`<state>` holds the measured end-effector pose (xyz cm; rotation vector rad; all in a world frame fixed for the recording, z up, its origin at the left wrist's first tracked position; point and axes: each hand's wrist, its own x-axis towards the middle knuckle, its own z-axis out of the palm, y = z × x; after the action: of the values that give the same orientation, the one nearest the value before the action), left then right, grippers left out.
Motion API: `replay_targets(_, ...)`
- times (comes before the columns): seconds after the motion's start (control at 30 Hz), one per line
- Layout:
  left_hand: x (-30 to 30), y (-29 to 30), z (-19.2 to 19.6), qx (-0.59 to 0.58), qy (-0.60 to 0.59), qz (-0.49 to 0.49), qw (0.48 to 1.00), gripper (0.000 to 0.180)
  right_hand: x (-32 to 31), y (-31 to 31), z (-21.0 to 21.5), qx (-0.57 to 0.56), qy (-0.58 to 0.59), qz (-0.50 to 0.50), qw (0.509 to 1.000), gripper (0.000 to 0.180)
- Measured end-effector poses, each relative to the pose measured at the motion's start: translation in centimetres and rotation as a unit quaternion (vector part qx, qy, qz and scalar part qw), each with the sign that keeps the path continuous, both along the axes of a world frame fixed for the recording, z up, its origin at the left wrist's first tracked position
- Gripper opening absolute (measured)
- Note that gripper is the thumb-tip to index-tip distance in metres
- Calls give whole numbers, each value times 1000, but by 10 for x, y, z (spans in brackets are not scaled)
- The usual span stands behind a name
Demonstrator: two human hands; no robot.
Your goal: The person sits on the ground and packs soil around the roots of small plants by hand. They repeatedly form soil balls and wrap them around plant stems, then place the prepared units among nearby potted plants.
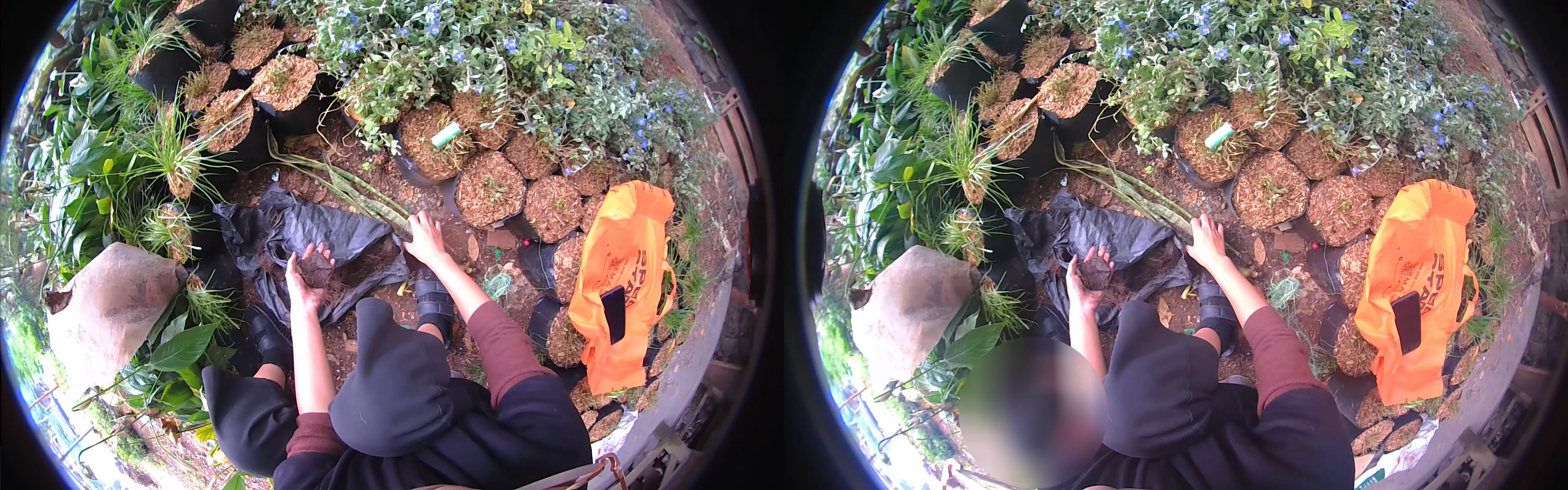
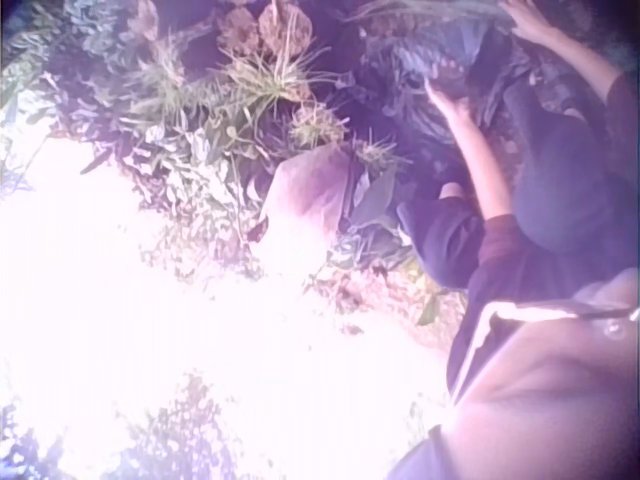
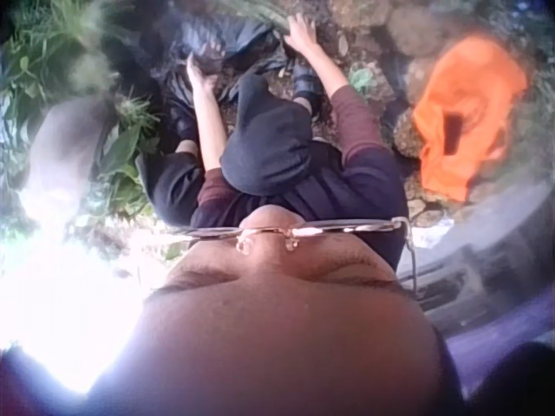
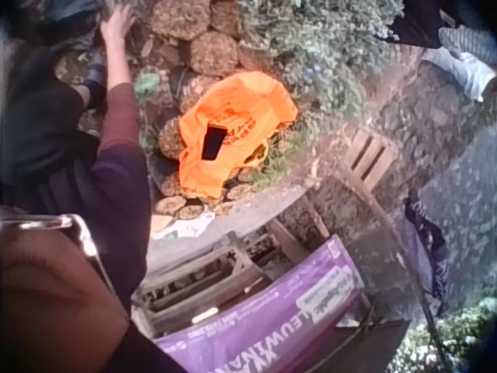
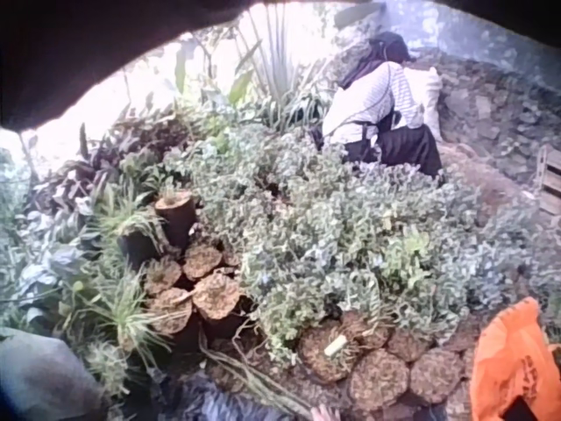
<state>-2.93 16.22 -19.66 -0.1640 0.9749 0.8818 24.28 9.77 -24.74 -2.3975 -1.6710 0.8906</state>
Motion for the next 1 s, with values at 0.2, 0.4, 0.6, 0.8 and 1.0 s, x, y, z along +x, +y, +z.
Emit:
replay_targets(0.2, 4, -3, 2, 10, 8, -14, 1000, 51, -6, -12, -23, 101, -16, 12, 995, 49)
replay_targets(0.4, 3, -1, 7, 3, 9, -3, 1000, 51, -5, 5, -6, 170, 135, -86, 972, 26)
replay_targets(0.6, 4, -1, 4, 24, -2, 0, 1000, 52, -5, 65, 31, 353, -24, -37, 935, 16)
replay_targets(0.8, 3, 2, 8, 24, -1, 11, 1000, 53, -7, 41, 9, 167, 49, 72, 982, 10)
replay_targets(1.0, 2, 0, 2, 16, -14, 24, 999, 52, -2, -1, -34, 67, -34, 123, 990, 11)
